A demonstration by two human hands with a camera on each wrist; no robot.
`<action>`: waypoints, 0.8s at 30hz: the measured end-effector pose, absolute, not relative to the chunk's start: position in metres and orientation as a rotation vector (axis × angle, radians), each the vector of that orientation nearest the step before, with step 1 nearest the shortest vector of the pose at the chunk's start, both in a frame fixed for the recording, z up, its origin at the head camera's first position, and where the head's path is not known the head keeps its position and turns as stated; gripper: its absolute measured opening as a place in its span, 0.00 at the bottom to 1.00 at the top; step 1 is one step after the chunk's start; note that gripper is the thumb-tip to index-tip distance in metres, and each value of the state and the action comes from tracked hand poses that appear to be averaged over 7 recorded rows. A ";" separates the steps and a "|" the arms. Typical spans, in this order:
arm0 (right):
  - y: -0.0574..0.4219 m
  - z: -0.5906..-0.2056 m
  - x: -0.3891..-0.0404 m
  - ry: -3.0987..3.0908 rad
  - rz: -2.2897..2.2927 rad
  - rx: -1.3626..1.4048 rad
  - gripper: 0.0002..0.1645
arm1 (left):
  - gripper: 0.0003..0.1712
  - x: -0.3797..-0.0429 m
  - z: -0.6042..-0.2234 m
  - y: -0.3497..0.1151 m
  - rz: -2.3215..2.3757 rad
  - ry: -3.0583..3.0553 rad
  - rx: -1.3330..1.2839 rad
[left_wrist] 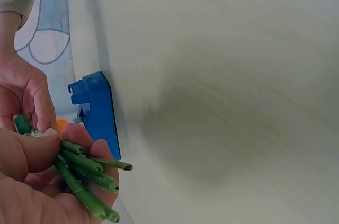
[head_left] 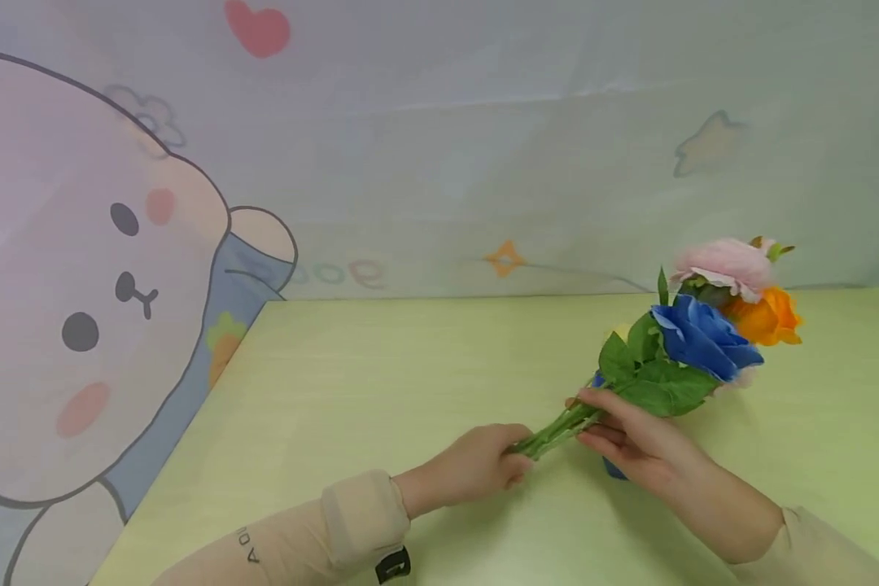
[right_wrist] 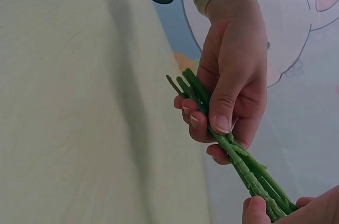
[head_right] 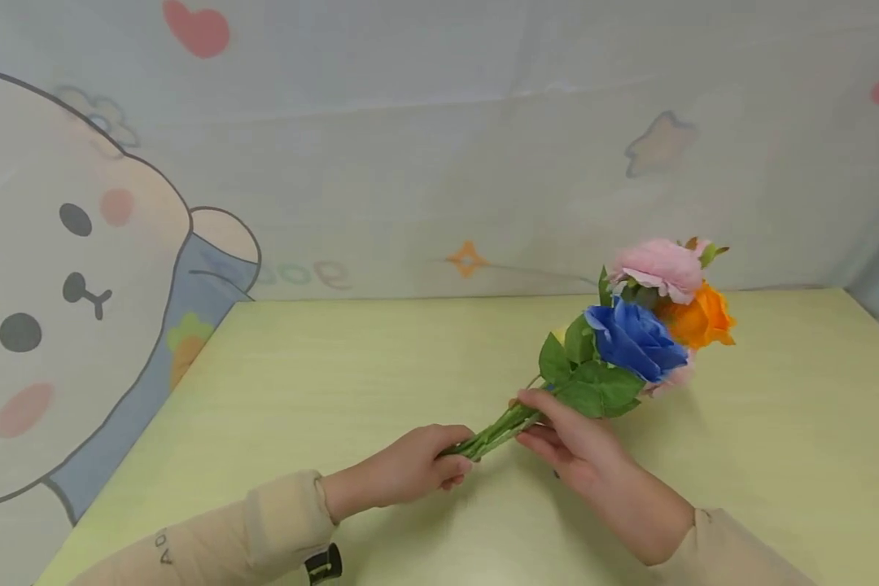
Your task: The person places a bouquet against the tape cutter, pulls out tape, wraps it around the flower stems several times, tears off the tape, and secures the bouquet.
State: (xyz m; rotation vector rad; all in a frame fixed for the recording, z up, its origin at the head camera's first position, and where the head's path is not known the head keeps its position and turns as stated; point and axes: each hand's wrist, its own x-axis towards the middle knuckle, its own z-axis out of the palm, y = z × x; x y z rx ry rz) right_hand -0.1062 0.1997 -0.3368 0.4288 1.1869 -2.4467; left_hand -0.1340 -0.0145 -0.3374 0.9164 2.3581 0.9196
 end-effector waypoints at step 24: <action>0.237 -0.345 -0.059 1.112 -2.612 0.678 0.12 | 0.11 -0.128 -0.327 0.030 0.631 2.393 1.124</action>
